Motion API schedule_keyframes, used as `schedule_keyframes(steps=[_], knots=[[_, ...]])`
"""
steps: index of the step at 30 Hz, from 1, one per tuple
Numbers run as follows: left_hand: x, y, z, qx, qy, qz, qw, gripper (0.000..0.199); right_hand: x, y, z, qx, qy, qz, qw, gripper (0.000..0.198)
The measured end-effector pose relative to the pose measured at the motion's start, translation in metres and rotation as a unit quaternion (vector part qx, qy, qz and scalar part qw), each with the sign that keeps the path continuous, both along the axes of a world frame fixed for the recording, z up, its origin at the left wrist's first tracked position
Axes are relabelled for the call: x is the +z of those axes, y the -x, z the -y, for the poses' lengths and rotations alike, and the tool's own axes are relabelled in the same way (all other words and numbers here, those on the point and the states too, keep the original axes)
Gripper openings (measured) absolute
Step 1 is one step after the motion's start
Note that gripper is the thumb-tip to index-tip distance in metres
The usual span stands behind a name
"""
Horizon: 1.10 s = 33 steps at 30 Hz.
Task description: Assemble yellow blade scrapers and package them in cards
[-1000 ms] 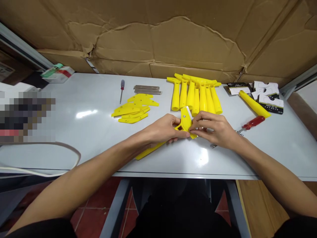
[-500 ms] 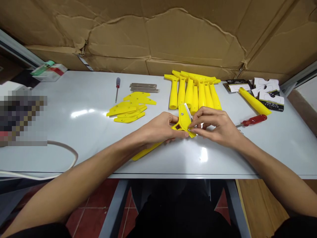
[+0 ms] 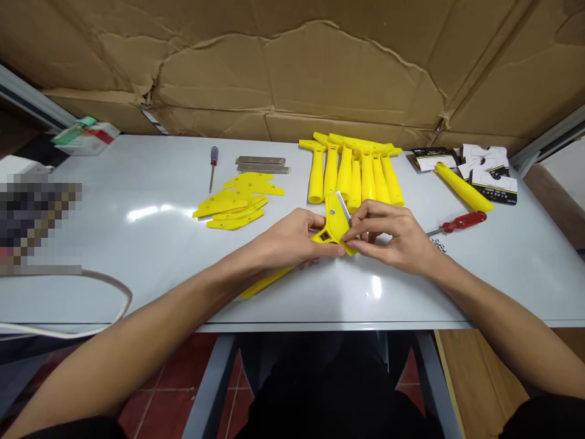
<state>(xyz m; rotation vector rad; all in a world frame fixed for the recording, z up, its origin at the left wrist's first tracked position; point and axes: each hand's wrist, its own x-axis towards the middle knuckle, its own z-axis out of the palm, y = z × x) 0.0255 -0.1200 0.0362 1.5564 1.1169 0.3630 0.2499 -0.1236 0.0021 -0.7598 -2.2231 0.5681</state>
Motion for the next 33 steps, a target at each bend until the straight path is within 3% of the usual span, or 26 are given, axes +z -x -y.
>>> schedule_keyframes(steps=[4, 8, 12, 14, 16, 19, 20, 22, 24, 27, 29, 31, 33], knots=[[-0.002, 0.000, 0.000, 0.004, 0.004, 0.022, 1.000, 0.024, 0.000, 0.000, 0.001, -0.006, 0.013, 0.004, 1.000, 0.012], [-0.002, 0.002, 0.001, 0.000, 0.007, 0.011, 1.000, 0.020, 0.009, -0.002, 0.003, -0.025, 0.105, -0.019, 0.994, 0.020], [-0.001, 0.004, 0.002, -0.005, -0.002, 0.003, 1.000, 0.017, 0.028, -0.014, -0.003, -0.150, 0.144, -0.053, 0.977, 0.024], [0.001, 0.004, 0.003, 0.002, -0.002, -0.014, 1.000, 0.019, 0.041, -0.031, -0.011, -0.240, 0.148, 0.009, 0.959, 0.025], [0.004, 0.003, 0.004, 0.011, -0.014, -0.033, 0.999, 0.021, 0.054, -0.058, -0.020, -0.349, 0.139, 0.145, 0.916, 0.025], [0.006, 0.003, 0.003, 0.021, -0.042, -0.039, 0.998, 0.027, 0.070, -0.109, -0.031, -0.512, 0.113, 0.328, 0.786, 0.032], [0.006, 0.003, 0.003, 0.023, -0.051, -0.039, 0.998, 0.029, 0.074, -0.125, -0.033, -0.532, 0.149, 0.376, 0.744, 0.037], [0.005, 0.005, 0.001, 0.024, -0.070, -0.038, 0.997, 0.029, 0.076, -0.150, -0.035, -0.533, 0.291, 0.410, 0.680, 0.048], [0.005, 0.008, 0.000, 0.029, -0.087, -0.037, 0.995, 0.027, 0.075, -0.165, -0.034, -0.512, 0.402, 0.394, 0.648, 0.059], [0.005, 0.011, -0.001, 0.039, -0.131, -0.016, 0.991, 0.022, 0.065, -0.175, -0.034, -0.491, 0.446, 0.370, 0.650, 0.077], [0.003, 0.011, 0.000, 0.039, -0.219, 0.010, 0.975, 0.021, 0.057, -0.178, -0.037, -0.481, 0.453, 0.350, 0.664, 0.091], [-0.004, 0.010, 0.001, 0.030, -0.367, 0.032, 0.929, 0.016, 0.050, -0.180, -0.040, -0.477, 0.461, 0.324, 0.675, 0.109], [-0.016, 0.007, 0.002, 0.000, -0.537, 0.037, 0.843, 0.009, 0.045, -0.183, -0.042, -0.475, 0.470, 0.295, 0.683, 0.127]])
